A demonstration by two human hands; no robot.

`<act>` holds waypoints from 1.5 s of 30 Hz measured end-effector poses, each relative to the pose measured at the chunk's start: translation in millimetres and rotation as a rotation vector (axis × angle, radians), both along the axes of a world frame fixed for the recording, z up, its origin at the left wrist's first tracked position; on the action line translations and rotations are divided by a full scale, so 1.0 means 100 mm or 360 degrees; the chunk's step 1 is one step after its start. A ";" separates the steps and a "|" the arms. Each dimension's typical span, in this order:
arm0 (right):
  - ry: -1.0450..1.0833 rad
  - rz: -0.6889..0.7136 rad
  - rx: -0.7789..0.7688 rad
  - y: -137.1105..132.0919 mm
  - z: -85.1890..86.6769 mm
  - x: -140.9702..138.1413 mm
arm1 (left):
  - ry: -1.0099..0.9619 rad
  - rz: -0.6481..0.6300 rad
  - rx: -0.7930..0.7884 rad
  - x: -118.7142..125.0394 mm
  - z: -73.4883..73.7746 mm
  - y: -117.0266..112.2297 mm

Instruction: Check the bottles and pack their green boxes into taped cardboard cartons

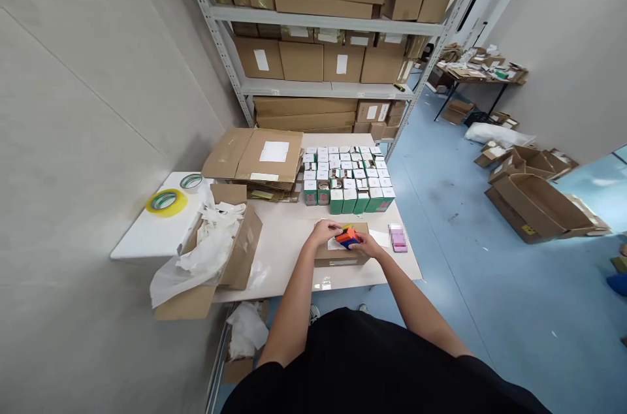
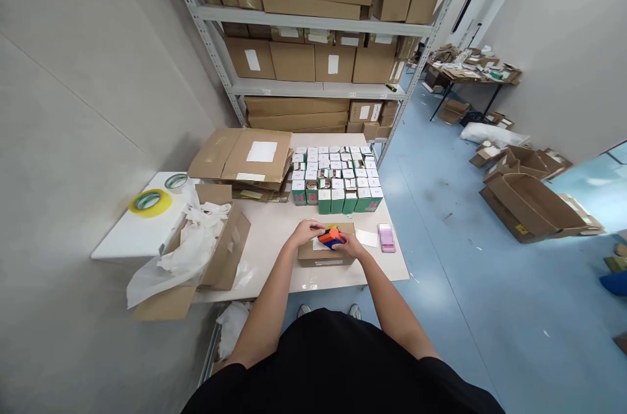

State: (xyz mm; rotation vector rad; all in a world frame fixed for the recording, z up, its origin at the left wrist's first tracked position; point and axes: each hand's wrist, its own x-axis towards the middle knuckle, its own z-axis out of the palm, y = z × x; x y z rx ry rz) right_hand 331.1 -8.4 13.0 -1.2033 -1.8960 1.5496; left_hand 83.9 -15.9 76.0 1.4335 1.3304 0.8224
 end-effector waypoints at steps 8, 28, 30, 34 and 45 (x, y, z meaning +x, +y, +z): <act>-0.0029 0.0061 0.0027 0.04 0.17 0.00 | 0.0194 0.0347 0.0082 0.12 0.06 -0.06; -0.0527 0.0065 0.0376 0.20 0.67 0.19 | 0.0262 0.1008 -0.0109 -0.32 -0.06 -0.19; -0.0612 0.0115 0.0359 0.24 0.69 0.24 | 0.0222 0.1069 -0.0147 -0.53 -0.13 -0.24; -0.0918 0.0166 0.0464 0.30 0.65 0.13 | 0.0079 0.1150 -0.0326 -0.79 -0.34 -0.36; -0.1309 0.0135 0.0521 0.37 0.58 -0.21 | -0.0084 0.1285 -0.0644 -0.74 -0.90 -0.53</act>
